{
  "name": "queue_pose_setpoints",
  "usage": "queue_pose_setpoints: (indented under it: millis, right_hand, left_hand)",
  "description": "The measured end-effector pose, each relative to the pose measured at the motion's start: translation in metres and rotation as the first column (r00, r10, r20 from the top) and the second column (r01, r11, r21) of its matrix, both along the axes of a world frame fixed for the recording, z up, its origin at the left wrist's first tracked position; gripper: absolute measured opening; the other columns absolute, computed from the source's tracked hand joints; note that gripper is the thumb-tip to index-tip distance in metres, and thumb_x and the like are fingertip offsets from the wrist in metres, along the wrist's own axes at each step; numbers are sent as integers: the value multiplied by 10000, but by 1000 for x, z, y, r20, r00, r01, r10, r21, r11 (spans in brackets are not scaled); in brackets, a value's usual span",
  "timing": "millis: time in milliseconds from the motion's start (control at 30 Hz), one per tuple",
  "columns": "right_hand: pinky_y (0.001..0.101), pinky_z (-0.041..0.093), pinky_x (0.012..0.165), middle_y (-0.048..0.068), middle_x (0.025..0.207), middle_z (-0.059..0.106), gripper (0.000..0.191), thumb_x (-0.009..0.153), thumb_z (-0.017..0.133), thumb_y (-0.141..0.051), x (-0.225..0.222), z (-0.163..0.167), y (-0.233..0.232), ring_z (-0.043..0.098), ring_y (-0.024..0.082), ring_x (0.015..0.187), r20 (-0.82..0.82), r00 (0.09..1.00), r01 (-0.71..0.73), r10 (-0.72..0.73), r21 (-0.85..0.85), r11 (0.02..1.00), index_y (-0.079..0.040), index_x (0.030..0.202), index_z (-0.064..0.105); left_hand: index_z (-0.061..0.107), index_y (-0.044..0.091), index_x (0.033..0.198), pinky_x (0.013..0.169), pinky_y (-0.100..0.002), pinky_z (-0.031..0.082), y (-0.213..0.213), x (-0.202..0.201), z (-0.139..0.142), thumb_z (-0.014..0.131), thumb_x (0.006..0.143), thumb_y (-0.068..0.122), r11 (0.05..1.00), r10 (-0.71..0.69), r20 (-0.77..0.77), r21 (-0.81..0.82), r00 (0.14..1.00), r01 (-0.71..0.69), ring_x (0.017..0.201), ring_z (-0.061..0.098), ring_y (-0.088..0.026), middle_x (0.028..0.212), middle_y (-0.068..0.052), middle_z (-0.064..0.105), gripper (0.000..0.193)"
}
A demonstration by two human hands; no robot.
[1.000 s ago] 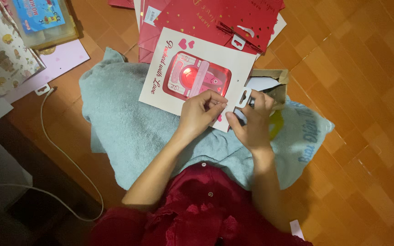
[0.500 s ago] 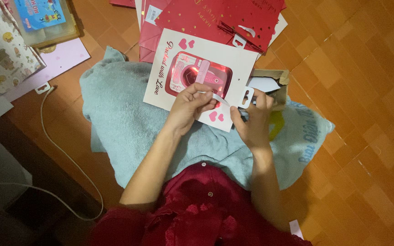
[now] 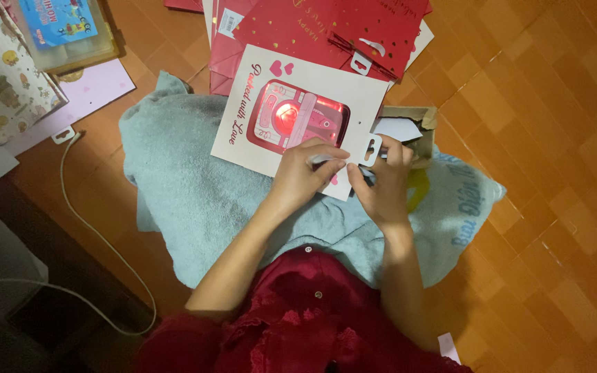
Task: The person assembles red Valentine's Day gift boxes by threading white ribbons through the handles and tying them. They handle multiple boxes, opening and closing them to insert the ribbons, and place finished boxes into a cardboard box.
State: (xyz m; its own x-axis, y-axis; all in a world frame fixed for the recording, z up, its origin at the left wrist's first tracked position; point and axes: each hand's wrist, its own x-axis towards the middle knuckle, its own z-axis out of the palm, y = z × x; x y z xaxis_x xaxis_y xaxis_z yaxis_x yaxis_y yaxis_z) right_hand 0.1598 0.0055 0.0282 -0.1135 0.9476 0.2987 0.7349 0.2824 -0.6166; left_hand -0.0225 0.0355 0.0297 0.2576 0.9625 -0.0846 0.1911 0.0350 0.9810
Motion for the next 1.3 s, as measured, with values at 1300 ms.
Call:
queue_pose_setpoints:
  millis: [1300]
  right_hand:
    - [457,388,1036,91,1301,582,315,833,801,-175,6,0,3,475,334,1185,14,999,-43,44,-68,997,-117,1136,744]
  left_hand:
    - [720,4,983,675,-241,498,4,-10,-24,731,988,140,965,52,461,-251,886,74,759,607,-75,873,-18,704,137]
